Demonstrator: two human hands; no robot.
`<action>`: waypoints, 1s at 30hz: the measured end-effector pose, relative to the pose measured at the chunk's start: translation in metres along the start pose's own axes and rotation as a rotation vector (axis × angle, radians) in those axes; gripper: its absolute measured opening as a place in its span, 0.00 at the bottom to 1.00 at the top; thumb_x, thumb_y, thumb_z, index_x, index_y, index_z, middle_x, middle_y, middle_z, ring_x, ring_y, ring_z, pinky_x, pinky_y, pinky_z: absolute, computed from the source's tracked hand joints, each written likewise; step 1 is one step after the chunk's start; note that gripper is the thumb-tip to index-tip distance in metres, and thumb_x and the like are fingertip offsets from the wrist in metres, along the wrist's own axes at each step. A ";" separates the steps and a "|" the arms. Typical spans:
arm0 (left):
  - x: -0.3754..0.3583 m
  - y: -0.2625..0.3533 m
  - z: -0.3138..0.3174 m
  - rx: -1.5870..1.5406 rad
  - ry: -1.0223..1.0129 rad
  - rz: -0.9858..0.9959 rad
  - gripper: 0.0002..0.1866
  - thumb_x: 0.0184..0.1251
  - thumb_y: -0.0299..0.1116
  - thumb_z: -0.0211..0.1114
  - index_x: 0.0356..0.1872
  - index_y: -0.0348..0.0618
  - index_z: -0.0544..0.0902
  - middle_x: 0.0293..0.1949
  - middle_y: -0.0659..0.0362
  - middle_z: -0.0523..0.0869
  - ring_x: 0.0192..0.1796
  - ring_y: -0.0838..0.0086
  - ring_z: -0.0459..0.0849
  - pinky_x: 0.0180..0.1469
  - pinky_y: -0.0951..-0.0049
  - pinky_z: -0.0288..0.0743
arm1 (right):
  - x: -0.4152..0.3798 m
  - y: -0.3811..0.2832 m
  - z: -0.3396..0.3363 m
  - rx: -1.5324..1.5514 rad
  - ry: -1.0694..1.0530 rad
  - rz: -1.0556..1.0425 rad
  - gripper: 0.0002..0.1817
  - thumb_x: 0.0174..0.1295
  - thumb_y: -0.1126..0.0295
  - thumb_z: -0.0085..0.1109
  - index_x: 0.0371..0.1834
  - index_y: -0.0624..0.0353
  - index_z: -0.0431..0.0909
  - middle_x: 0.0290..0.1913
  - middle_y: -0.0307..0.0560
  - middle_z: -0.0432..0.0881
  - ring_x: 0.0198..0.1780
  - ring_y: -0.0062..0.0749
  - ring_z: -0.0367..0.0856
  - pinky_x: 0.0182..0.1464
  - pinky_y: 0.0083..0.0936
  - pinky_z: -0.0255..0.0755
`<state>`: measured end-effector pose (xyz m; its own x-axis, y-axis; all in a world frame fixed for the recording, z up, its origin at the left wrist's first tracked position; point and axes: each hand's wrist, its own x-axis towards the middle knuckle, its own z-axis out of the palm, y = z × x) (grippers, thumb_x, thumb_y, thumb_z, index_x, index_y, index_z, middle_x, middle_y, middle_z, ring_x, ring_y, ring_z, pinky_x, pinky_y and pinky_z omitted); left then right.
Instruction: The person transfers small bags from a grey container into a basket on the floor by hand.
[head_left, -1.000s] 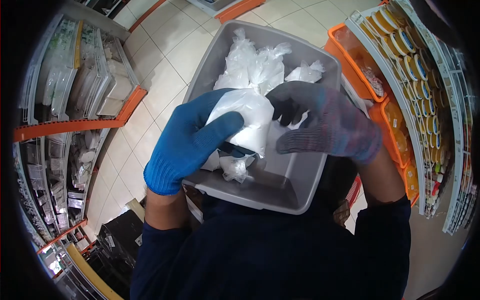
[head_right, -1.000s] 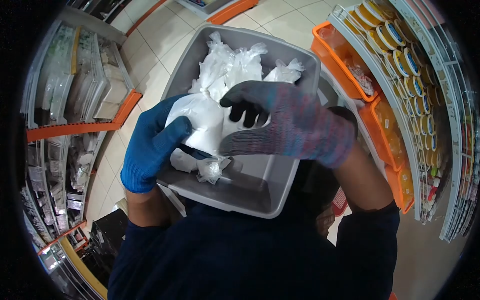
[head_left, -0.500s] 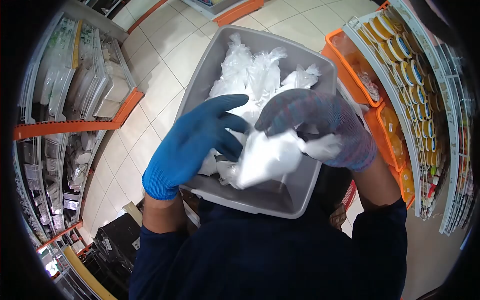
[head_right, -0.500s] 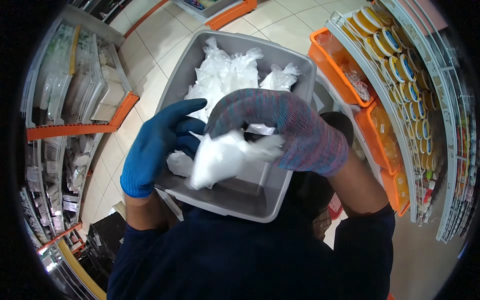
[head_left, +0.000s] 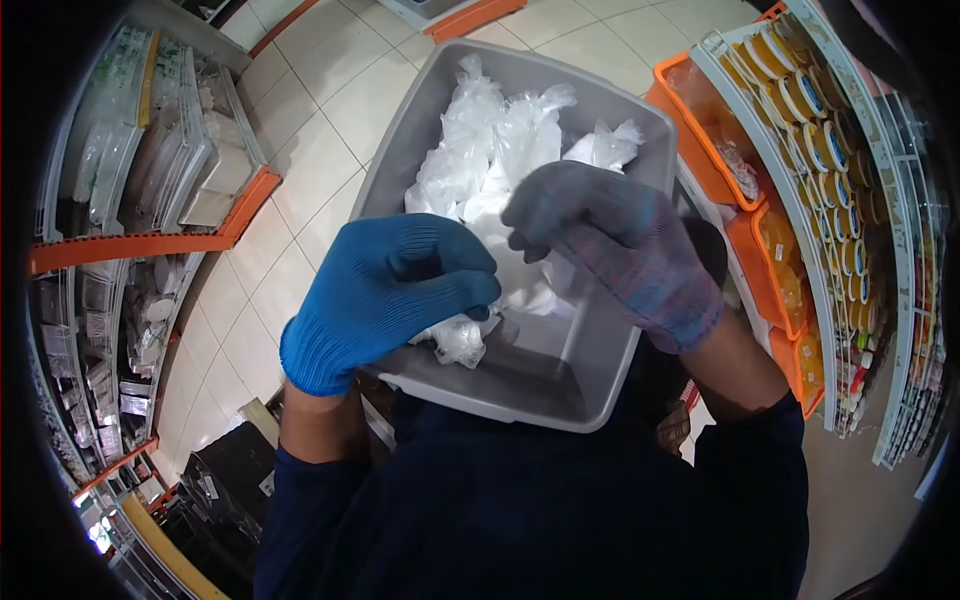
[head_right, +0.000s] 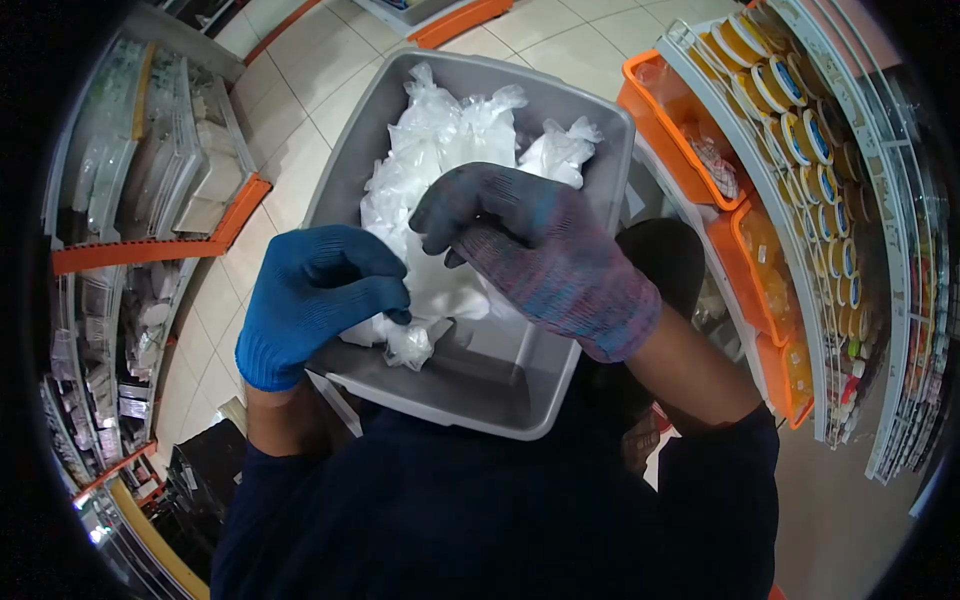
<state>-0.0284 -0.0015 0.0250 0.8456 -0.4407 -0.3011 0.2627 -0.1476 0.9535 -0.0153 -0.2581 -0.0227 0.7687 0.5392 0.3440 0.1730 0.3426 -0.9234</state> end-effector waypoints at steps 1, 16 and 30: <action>0.002 0.000 0.001 0.092 -0.021 0.002 0.06 0.64 0.17 0.72 0.41 0.27 0.87 0.33 0.54 0.90 0.36 0.71 0.91 0.42 0.73 0.85 | 0.001 -0.004 0.012 -0.161 0.077 0.150 0.14 0.70 0.69 0.67 0.56 0.63 0.82 0.56 0.53 0.84 0.54 0.36 0.87 0.57 0.33 0.83; 0.007 -0.011 0.001 0.289 0.142 0.170 0.09 0.69 0.24 0.72 0.47 0.31 0.88 0.37 0.57 0.90 0.38 0.76 0.88 0.45 0.76 0.81 | -0.029 0.028 0.028 -1.428 -0.345 0.603 0.15 0.58 0.62 0.70 0.41 0.60 0.82 0.36 0.56 0.86 0.41 0.53 0.88 0.45 0.45 0.80; 0.003 -0.014 0.001 0.176 0.341 0.208 0.07 0.69 0.20 0.66 0.45 0.28 0.87 0.37 0.56 0.89 0.39 0.74 0.88 0.45 0.75 0.80 | -0.019 -0.005 0.013 -1.144 -0.231 0.558 0.18 0.62 0.70 0.66 0.55 0.62 0.80 0.44 0.55 0.85 0.50 0.52 0.85 0.54 0.43 0.79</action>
<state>-0.0299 -0.0018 0.0105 0.9850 -0.1640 -0.0541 0.0119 -0.2479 0.9687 -0.0390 -0.2601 -0.0220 0.8034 0.5543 -0.2176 0.3787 -0.7576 -0.5316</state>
